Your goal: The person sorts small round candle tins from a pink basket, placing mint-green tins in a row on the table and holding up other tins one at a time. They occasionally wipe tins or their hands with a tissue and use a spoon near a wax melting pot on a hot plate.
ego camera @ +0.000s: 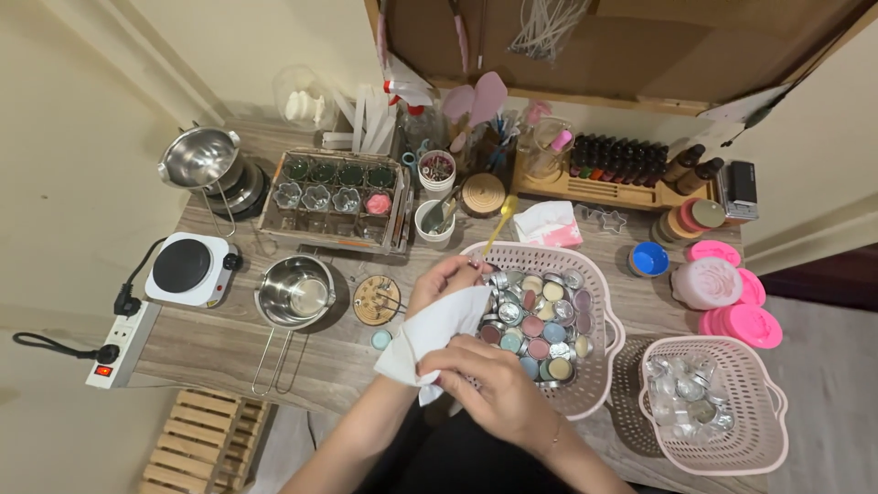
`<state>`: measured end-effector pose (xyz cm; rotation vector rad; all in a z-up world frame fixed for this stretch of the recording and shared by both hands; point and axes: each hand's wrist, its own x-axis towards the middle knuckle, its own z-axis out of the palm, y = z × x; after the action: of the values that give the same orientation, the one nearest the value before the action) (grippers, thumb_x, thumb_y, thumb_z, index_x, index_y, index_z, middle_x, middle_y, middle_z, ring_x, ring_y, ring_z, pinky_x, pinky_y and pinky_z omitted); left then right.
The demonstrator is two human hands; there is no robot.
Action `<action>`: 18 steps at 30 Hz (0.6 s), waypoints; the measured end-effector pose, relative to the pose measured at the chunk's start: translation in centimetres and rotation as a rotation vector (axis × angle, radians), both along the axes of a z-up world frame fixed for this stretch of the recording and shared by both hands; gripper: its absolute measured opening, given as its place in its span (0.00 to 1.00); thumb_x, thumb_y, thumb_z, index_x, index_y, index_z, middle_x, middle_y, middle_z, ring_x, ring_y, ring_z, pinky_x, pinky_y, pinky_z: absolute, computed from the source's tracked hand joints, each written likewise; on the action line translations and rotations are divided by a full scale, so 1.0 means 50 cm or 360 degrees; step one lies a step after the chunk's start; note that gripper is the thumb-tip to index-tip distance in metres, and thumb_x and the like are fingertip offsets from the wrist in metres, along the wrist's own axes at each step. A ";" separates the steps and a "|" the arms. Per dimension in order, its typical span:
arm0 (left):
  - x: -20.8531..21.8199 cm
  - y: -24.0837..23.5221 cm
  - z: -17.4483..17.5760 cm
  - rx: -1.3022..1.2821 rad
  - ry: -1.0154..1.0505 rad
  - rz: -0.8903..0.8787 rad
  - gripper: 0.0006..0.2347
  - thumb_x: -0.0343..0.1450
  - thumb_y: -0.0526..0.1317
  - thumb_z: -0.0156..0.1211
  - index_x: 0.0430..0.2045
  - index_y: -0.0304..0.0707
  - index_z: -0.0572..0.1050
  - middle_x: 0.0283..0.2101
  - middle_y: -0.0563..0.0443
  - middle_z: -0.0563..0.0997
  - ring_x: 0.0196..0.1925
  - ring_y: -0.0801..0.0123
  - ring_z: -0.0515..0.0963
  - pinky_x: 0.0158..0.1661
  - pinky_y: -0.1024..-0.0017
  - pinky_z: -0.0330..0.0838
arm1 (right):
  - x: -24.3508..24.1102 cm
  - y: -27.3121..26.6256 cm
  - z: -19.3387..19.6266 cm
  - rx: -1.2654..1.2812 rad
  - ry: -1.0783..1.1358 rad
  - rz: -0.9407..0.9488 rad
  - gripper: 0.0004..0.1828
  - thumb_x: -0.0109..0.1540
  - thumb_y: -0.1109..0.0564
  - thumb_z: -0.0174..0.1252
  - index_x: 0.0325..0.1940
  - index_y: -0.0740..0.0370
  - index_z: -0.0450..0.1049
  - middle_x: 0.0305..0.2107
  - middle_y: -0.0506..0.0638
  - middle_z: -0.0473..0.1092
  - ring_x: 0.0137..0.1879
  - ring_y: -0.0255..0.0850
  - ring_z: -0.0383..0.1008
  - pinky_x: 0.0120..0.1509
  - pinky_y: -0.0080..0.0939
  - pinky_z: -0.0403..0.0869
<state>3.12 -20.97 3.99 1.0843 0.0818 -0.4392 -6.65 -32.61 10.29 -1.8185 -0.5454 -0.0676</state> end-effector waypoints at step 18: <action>-0.106 0.077 0.167 0.0891 -0.0664 -0.0071 0.09 0.73 0.38 0.58 0.39 0.32 0.81 0.34 0.52 0.87 0.37 0.77 0.83 0.40 0.78 0.75 | 0.024 -0.095 0.022 0.0576 0.0574 -0.0831 0.21 0.70 0.58 0.45 0.64 0.73 0.67 0.47 0.59 0.74 0.46 0.39 0.75 0.48 0.36 0.75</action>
<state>-2.20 -17.12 12.34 1.7118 -0.2011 -0.2226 -5.47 -37.36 11.37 -1.5257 0.1954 -0.1762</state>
